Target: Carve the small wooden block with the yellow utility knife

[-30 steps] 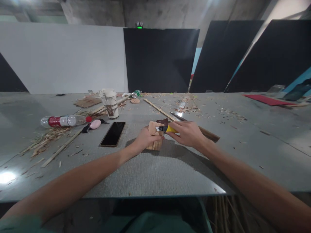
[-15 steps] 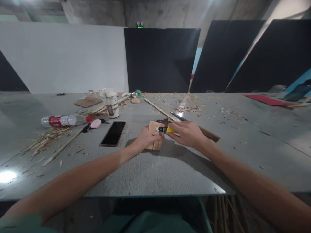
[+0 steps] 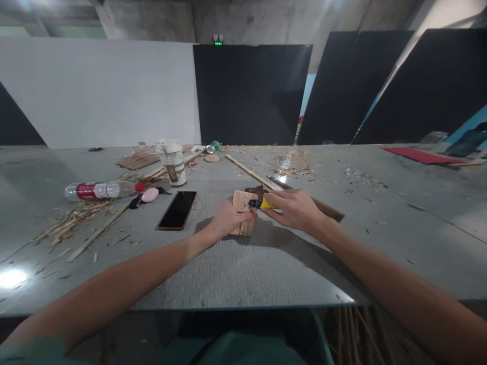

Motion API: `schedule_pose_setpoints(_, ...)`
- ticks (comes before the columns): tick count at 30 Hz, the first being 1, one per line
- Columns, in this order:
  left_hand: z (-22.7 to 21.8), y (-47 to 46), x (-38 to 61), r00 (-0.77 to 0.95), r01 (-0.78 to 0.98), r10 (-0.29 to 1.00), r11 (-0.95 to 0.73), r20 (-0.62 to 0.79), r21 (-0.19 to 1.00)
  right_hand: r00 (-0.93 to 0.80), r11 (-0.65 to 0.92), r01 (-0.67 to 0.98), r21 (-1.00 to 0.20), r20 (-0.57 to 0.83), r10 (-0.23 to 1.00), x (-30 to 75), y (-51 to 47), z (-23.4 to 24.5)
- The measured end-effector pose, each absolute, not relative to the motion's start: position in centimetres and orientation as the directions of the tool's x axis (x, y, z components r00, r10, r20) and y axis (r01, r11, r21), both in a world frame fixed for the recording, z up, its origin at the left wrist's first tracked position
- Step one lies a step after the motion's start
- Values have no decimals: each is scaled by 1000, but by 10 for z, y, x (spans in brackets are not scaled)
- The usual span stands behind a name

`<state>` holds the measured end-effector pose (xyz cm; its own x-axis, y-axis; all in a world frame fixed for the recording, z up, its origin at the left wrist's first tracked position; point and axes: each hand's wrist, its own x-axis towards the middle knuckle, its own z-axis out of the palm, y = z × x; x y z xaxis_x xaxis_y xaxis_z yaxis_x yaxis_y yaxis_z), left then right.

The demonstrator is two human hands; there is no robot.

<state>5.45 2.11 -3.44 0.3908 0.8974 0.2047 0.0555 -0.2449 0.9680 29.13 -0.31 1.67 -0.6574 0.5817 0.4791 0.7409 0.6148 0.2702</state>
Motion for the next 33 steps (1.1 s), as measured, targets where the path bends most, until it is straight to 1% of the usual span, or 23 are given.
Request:
schedule_pose_setpoints(5,-32,19,55,364,87,904,-271,223,959,-656,613,743,269,471,589,291,-5,18)
schedule_pose_setpoints(8,-29,17,54,340,114,912,-284,231,952,-629,591,765,256,493,600,288,-7,13)
schedule_pose_setpoints(15,-26,14,53,321,96,916,-284,240,954,-511,526,834,163,588,628,273,-9,-4)
schedule_pose_setpoints(22,-29,18,55,302,99,926,-266,226,959,-456,498,859,122,625,634,268,-8,-5)
schedule_pose_setpoints(28,-35,24,54,292,136,919,-314,265,940,-462,527,845,96,627,627,272,-5,-2)
schedule_pose_setpoints(31,-36,28,53,300,141,904,-359,306,923,-450,554,832,44,637,626,279,-2,-1)
schedule_pose_setpoints(33,-36,30,51,320,142,886,-397,337,907,-427,572,820,-14,651,628,282,-1,0)
